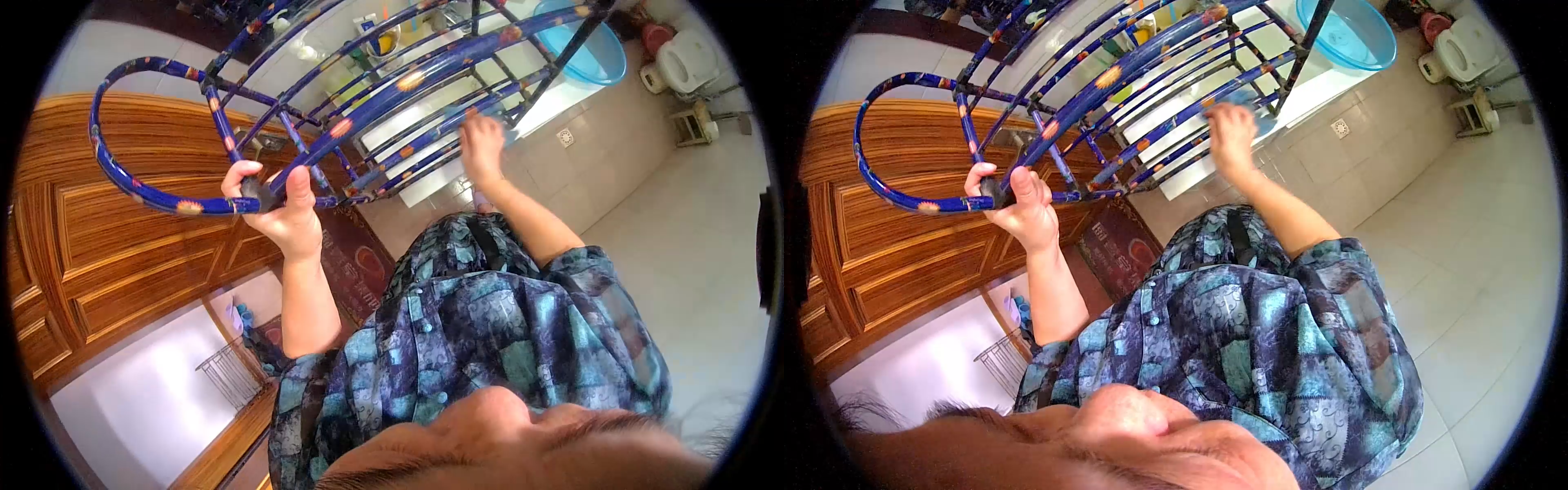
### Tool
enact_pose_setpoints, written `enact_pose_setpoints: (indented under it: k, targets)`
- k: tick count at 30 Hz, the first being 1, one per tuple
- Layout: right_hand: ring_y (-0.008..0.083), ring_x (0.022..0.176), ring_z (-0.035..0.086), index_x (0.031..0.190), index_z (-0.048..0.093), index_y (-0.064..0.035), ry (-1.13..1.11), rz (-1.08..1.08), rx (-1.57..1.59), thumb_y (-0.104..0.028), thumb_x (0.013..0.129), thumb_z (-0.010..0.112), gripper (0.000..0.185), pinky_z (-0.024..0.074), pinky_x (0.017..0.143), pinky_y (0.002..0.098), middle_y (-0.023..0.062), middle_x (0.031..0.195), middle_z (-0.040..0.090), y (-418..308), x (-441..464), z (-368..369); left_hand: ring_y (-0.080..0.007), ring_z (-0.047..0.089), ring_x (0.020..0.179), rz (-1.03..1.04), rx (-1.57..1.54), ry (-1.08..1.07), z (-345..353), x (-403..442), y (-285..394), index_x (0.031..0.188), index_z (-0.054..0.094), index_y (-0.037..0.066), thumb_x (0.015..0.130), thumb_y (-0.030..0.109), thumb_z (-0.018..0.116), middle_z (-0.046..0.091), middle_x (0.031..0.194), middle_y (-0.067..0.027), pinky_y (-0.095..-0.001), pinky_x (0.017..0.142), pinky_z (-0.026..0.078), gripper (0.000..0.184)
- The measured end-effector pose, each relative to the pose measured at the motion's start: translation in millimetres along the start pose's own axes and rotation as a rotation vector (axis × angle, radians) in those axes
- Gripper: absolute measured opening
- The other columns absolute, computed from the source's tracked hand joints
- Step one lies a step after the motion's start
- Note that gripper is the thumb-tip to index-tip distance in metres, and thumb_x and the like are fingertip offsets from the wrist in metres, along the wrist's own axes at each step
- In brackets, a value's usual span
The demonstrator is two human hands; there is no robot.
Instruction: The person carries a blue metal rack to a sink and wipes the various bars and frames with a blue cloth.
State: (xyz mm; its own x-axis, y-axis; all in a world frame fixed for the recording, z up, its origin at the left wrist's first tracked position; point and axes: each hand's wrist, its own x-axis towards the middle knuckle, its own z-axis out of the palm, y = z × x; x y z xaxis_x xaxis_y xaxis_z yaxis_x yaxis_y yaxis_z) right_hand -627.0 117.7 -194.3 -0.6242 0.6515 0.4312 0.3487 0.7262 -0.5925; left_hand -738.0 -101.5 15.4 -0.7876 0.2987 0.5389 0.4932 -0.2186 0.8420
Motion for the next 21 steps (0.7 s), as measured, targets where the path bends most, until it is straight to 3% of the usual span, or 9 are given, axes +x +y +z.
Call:
enact_pose_setpoints:
  k: [2,4,6,11,14,15,16,20,21]
  targets:
    - [0.027,0.105,0.052,0.095,0.061,-0.0095,-0.301,-0.1,0.173,-0.007,0.083,0.059,0.012,0.0351,0.093,0.0424,0.0062,0.104,0.06,-38,-23,16,-0.005,0.037,0.039,0.006,0.004,0.001,0,0,-4,0.109,0.037,0.018,0.085,0.024,0.073,0.045,0.056,0.0016,-0.0189,0.035,0.027,0.043]
    - [0.0249,0.1,0.054,0.093,0.062,-0.0094,-0.229,-0.235,0.602,-0.007,0.085,0.059,0.009,0.0363,0.092,0.0391,0.006,0.099,0.061,-69,-52,46,-0.0049,0.036,0.039,0.007,0.021,0.005,2,0,-7,0.109,0.037,0.018,0.085,0.025,0.073,0.044,0.056,0.0017,-0.019,0.035,0.026,0.043]
    - [0.0272,0.1,0.054,0.097,0.061,-0.0079,-0.436,-0.23,0.859,-0.009,0.09,0.055,0.01,0.0363,0.093,0.0396,0.0098,0.1,0.059,-94,-57,43,-0.0048,0.035,0.039,-0.006,0.026,0.013,10,-1,-5,0.109,0.037,0.018,0.085,0.026,0.072,0.044,0.056,0.0019,-0.0192,0.035,0.026,0.043]
    - [0.0113,0.104,0.052,0.109,0.061,-0.0038,-0.708,0.28,1.295,-0.019,0.097,0.054,0.021,0.04,0.093,0.0277,0.0018,0.109,0.06,-58,-57,5,-0.0049,0.035,0.041,-0.017,0.035,-0.022,11,-1,-12,0.12,0.035,0.02,0.086,0.03,0.07,0.043,0.057,0.0023,-0.0188,0.037,0.026,0.05]
    - [0.0123,0.098,0.055,0.111,0.062,-0.0063,-0.648,0.575,1.196,-0.019,0.095,0.056,0.021,0.0431,0.09,0.0288,0.0024,0.104,0.062,0,-58,-22,-0.0054,0.036,0.044,-0.019,-0.078,-0.005,22,-6,4,0.133,0.027,0.021,0.088,0.039,0.065,0.04,0.057,0.0025,-0.0188,0.04,0.029,0.061]
    - [0.0125,0.099,0.055,0.112,0.061,-0.0073,-0.51,0.762,1.412,-0.022,0.096,0.055,0.023,0.0441,0.09,0.0292,0.0026,0.105,0.062,30,-58,-11,-0.0055,0.036,0.044,-0.03,-0.024,0.045,20,-12,-2,0.14,0.018,0.019,0.089,0.054,0.055,0.038,0.058,0.0028,-0.0196,0.042,0.031,0.072]
    - [0.0133,0.1,0.056,0.113,0.061,-0.0061,-0.418,0.916,1.24,-0.023,0.096,0.054,0.025,0.0453,0.088,0.0294,0.0025,0.105,0.063,44,-42,-23,-0.0053,0.035,0.045,-0.04,0.0,0.035,19,-16,-11,0.139,0.02,0.017,0.089,0.057,0.051,0.037,0.058,0.003,-0.0194,0.042,0.031,0.071]
    - [0.0245,0.1,0.057,0.115,0.058,-0.0053,0.057,0.386,0.423,-0.023,0.092,0.059,0.029,0.0429,0.088,0.0362,0.0101,0.111,0.061,164,-4,35,-0.0048,0.029,0.043,-0.232,-0.025,-0.154,14,-43,-47,0.129,0.034,0.007,0.089,0.07,0.031,0.031,0.053,0.0042,-0.0185,0.041,0.026,0.075]
    - [0.0281,0.103,0.055,0.117,0.056,-0.0057,0.014,0.314,0.265,-0.021,0.09,0.06,0.031,0.0406,0.089,0.039,0.0126,0.114,0.059,195,-7,64,-0.0047,0.025,0.042,-0.231,0.007,-0.142,18,-43,-45,0.118,0.041,0.005,0.089,0.069,0.028,0.027,0.051,0.0051,-0.019,0.04,0.021,0.071]
